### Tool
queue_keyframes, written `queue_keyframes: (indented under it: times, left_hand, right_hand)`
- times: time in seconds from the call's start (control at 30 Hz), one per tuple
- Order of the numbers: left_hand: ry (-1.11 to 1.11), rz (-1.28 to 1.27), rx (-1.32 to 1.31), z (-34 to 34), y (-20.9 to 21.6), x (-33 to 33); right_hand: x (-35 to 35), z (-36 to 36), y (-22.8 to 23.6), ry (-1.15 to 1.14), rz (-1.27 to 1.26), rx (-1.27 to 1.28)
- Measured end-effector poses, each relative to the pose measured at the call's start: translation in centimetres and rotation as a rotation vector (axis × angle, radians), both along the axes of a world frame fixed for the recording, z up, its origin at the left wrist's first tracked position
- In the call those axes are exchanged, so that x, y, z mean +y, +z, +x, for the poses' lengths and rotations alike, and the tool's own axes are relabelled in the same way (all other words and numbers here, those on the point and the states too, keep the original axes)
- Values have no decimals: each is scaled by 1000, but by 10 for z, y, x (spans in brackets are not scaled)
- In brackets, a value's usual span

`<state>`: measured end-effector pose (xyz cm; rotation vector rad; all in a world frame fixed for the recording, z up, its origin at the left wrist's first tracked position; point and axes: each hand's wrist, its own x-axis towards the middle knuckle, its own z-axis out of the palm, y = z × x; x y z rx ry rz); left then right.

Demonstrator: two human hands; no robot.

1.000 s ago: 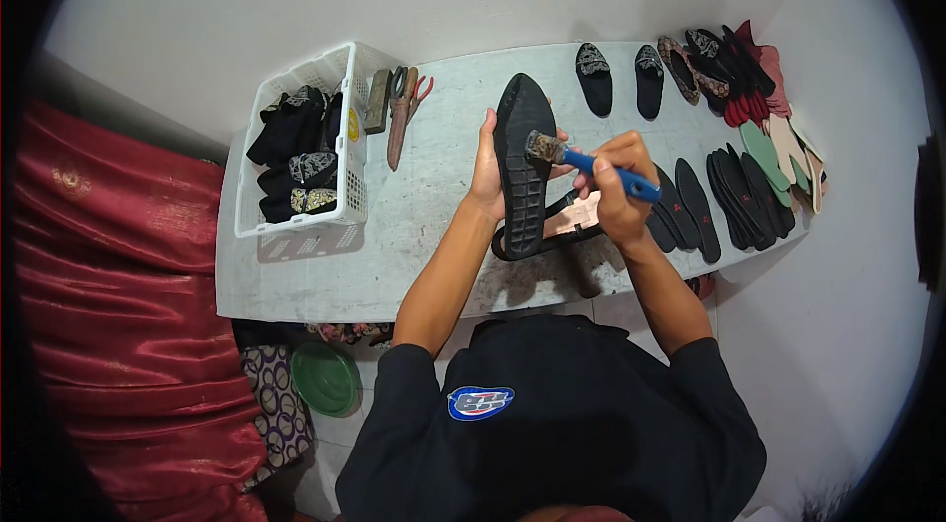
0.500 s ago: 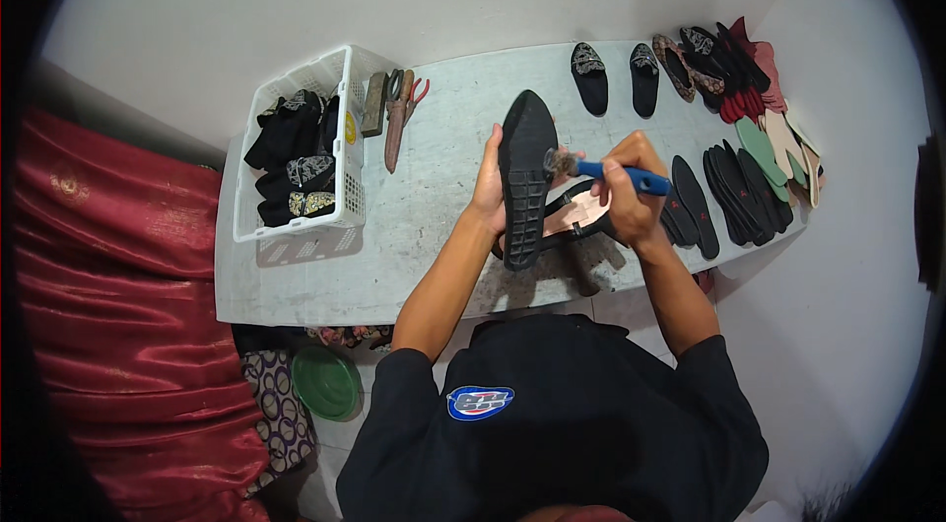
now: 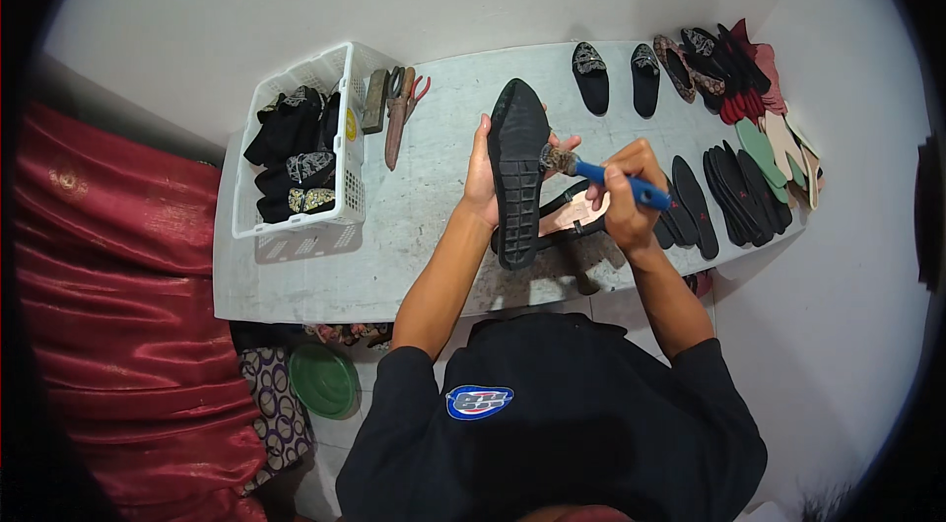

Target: The person applies adhesive to a shoe sole using a brush, attaches the sole to the shoe upper, and hammers the sole to secure the bond.

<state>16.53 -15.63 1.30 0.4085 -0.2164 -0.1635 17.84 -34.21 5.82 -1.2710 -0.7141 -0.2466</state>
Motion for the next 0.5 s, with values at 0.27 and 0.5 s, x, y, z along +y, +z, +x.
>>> queue_keyframes:
  times: [0.27, 0.5]
  left_hand:
    - [6, -110, 127, 0, 3, 6]
    - [-40, -156, 29, 10, 6, 9]
  right_hand:
    - [-13, -16, -30, 154, -138, -137]
    - [-2, -12, -12, 66, -21, -93]
